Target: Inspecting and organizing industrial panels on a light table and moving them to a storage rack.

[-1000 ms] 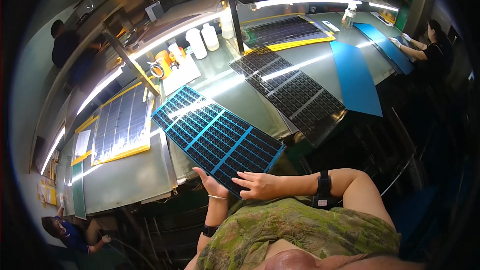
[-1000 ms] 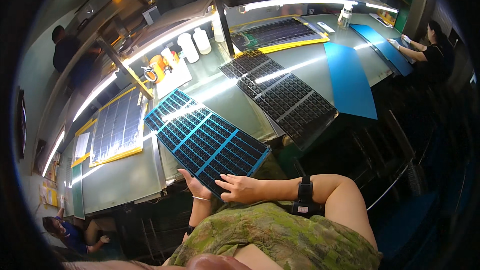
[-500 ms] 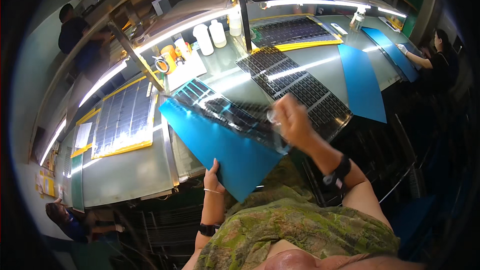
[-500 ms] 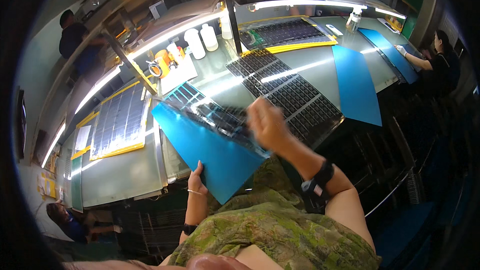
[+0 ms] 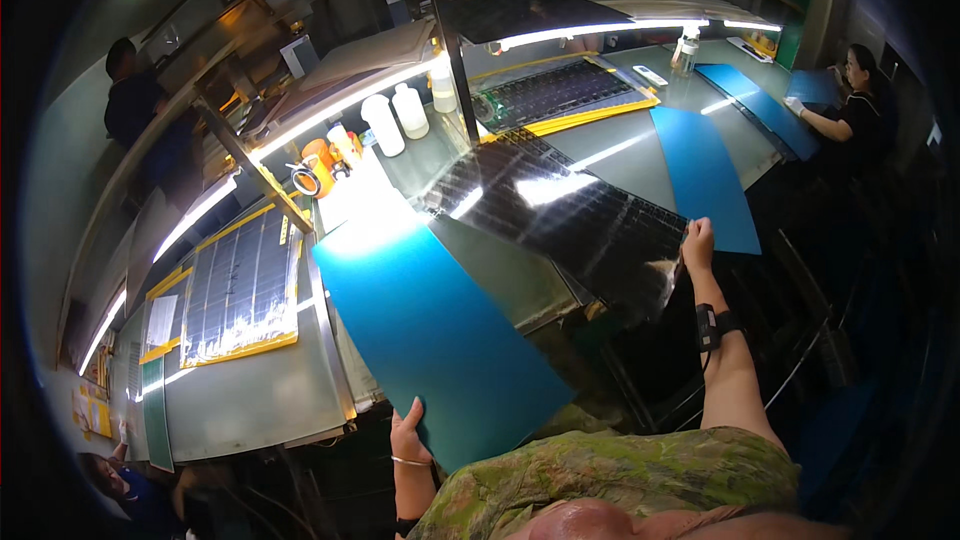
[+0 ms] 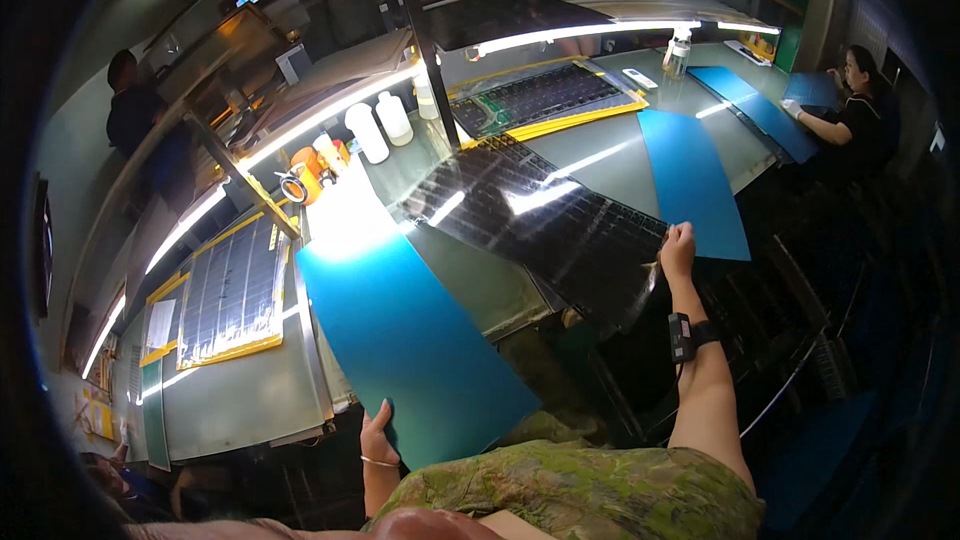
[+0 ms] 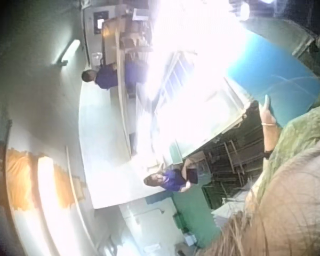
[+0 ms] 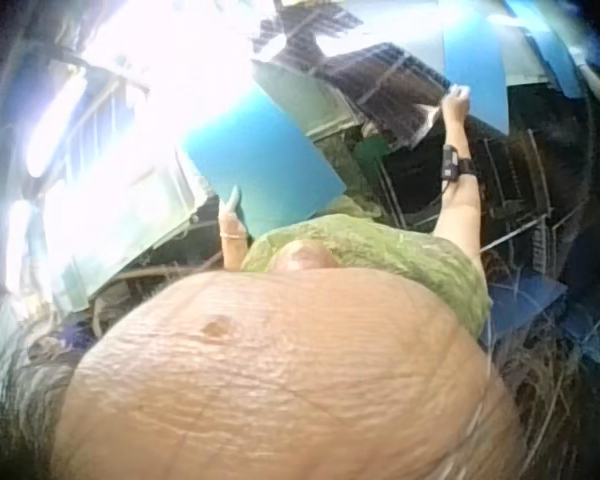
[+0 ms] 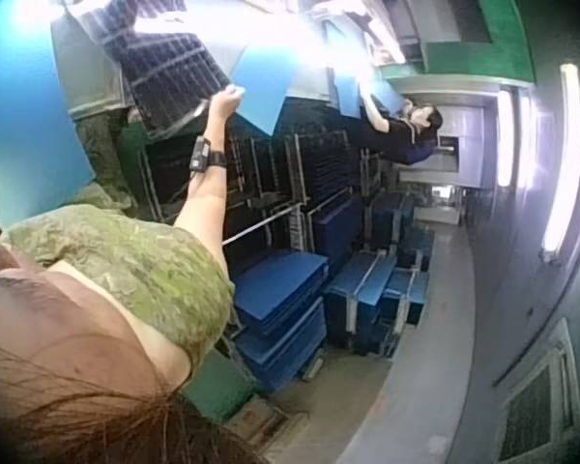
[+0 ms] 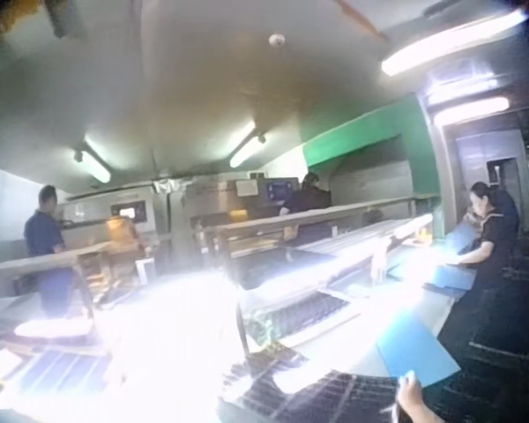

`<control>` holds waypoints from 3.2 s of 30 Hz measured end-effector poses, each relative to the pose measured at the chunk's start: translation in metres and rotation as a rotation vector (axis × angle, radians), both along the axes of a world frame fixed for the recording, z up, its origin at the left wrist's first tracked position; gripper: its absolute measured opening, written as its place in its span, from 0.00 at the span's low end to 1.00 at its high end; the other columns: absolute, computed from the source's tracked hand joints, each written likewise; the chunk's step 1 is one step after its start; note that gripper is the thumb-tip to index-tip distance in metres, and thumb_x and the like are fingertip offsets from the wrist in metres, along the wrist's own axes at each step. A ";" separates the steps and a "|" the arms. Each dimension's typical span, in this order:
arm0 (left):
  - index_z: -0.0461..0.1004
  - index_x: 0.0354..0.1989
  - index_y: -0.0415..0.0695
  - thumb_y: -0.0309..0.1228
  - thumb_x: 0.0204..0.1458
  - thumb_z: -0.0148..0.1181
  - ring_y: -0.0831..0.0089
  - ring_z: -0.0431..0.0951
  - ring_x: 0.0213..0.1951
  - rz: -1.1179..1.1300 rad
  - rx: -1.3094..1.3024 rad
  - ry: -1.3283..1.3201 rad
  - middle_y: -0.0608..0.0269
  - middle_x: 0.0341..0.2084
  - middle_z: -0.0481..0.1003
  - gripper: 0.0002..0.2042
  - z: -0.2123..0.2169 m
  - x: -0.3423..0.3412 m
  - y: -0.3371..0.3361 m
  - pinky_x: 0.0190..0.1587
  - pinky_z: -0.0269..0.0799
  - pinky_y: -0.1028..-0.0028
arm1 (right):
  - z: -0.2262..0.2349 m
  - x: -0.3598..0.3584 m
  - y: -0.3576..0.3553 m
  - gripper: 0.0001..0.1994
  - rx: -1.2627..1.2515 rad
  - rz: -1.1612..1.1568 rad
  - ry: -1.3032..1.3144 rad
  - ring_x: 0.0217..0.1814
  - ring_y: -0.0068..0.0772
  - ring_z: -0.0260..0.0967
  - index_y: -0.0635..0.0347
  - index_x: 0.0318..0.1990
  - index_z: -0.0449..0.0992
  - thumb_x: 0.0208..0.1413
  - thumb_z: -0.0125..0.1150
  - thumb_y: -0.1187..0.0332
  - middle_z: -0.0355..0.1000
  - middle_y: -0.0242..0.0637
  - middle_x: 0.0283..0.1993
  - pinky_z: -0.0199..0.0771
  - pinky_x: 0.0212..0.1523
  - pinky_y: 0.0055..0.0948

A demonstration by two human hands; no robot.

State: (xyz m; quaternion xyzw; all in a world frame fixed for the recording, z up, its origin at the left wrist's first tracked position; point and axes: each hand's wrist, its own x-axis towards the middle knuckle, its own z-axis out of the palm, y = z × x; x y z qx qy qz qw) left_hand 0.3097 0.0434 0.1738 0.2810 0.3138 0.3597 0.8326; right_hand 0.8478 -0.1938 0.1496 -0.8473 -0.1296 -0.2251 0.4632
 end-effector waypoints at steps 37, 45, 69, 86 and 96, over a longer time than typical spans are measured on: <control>0.52 0.63 0.46 0.58 0.36 0.62 0.50 0.53 0.61 -0.703 1.898 0.285 0.44 0.60 0.52 0.46 0.050 0.365 -0.097 0.57 0.54 0.51 | 0.039 -0.064 -0.120 0.10 1.407 0.384 0.671 0.38 0.27 0.71 0.57 0.44 0.70 0.54 0.54 0.73 0.70 0.31 0.39 0.74 0.31 0.23; 0.60 0.59 0.59 0.35 0.45 0.54 0.53 0.53 0.62 -0.458 2.376 0.611 0.58 0.61 0.54 0.28 -0.028 0.303 -0.081 0.55 0.53 0.42 | -0.009 0.020 -0.152 0.09 1.228 0.096 0.851 0.34 0.25 0.72 0.53 0.39 0.71 0.49 0.61 0.68 0.72 0.30 0.36 0.75 0.29 0.25; 0.72 0.44 0.41 0.30 0.45 0.63 0.77 0.76 0.27 -0.414 1.178 0.300 0.61 0.25 0.77 0.17 0.097 0.239 0.017 0.32 0.70 0.76 | 0.133 -0.157 0.102 0.09 0.169 0.978 0.266 0.29 0.17 0.66 0.63 0.38 0.72 0.48 0.61 0.78 0.69 0.28 0.26 0.66 0.31 0.16; 0.78 0.30 0.38 0.32 0.42 0.64 0.83 0.72 0.22 -0.458 1.055 0.455 0.61 0.19 0.76 0.10 0.116 0.219 0.054 0.28 0.69 0.79 | 0.161 -0.190 0.161 0.05 0.030 0.905 -0.475 0.29 0.34 0.62 0.61 0.25 0.73 0.40 0.63 0.80 0.64 0.34 0.24 0.62 0.31 0.29; 0.77 0.33 0.37 0.30 0.45 0.61 0.73 0.78 0.29 -0.338 1.065 0.360 0.54 0.26 0.78 0.10 0.121 0.238 0.033 0.34 0.71 0.75 | 0.164 -0.189 0.162 0.04 0.039 0.856 -0.403 0.33 0.38 0.61 0.61 0.24 0.71 0.41 0.61 0.76 0.65 0.34 0.27 0.61 0.38 0.31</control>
